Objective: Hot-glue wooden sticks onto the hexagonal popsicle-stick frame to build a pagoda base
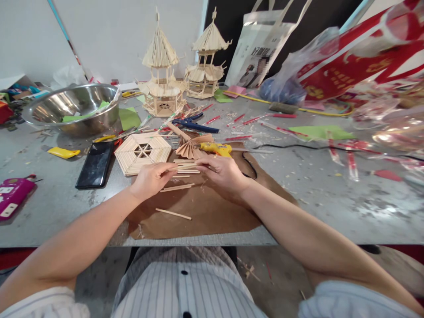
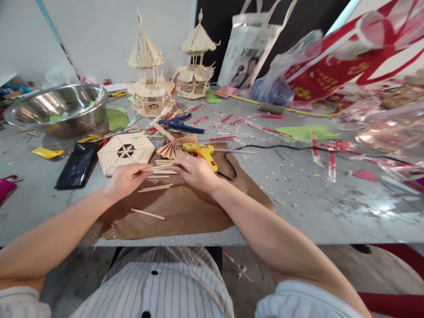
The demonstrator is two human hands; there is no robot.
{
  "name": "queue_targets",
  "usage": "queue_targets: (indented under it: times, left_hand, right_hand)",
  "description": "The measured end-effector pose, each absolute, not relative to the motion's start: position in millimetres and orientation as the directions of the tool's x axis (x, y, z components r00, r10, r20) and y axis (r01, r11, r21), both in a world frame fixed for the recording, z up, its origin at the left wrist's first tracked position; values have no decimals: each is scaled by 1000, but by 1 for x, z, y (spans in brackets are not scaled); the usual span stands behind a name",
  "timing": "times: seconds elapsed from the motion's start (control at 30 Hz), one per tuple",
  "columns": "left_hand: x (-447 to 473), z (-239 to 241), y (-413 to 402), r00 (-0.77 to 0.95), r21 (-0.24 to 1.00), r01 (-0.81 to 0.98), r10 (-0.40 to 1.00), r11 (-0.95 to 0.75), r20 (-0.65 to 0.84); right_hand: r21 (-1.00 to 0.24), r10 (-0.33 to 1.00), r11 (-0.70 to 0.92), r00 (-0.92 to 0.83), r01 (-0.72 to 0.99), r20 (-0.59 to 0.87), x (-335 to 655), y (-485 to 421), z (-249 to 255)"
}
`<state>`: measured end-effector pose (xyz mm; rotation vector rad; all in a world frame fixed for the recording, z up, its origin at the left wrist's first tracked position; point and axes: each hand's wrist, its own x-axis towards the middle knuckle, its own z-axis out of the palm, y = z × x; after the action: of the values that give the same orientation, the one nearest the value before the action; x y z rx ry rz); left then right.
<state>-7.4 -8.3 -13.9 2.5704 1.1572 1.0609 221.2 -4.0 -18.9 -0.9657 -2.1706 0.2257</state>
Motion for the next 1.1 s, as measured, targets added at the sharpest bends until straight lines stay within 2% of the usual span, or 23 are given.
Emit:
queue_targets:
  times: [0.1,0.2,0.3,0.4,0.5,0.6,0.87,1.1]
  left_hand:
    - [-7,-14,-8,437,500,591,773,-632,460]
    - [-6,-12,-9,440,688,523,851,-503,287]
    - [-5,-7,-9,445,861,400,888,-314,117]
    - [-4,-3,-7,435,957,279,899,-74,-57]
    - [-3,-1,-6,425,973,185,882,137,-204]
    - [-4,-1,-5,424,963,157,865,220,-267]
    - [-3,-5,-5,406,960,235,882,154,-241]
    - [-2,-2,-4,296,974,64,928,217,-226]
  right_hand:
    - [-418,693,708,-443,570,569,221,-2,-19]
    - [-411,689,709,-438,573,577,221,-2,-19]
    - [-410,696,700,-429,585,576,221,-1,-20]
    - [-396,693,695,-412,600,591,221,-1,-21]
    - [-371,671,708,-408,601,619,221,-1,-21]
    - [-364,662,714,-407,598,630,222,-2,-21]
    - [-408,687,695,-379,592,620,221,-3,-20]
    - [-476,805,538,-256,696,535,232,2,-7]
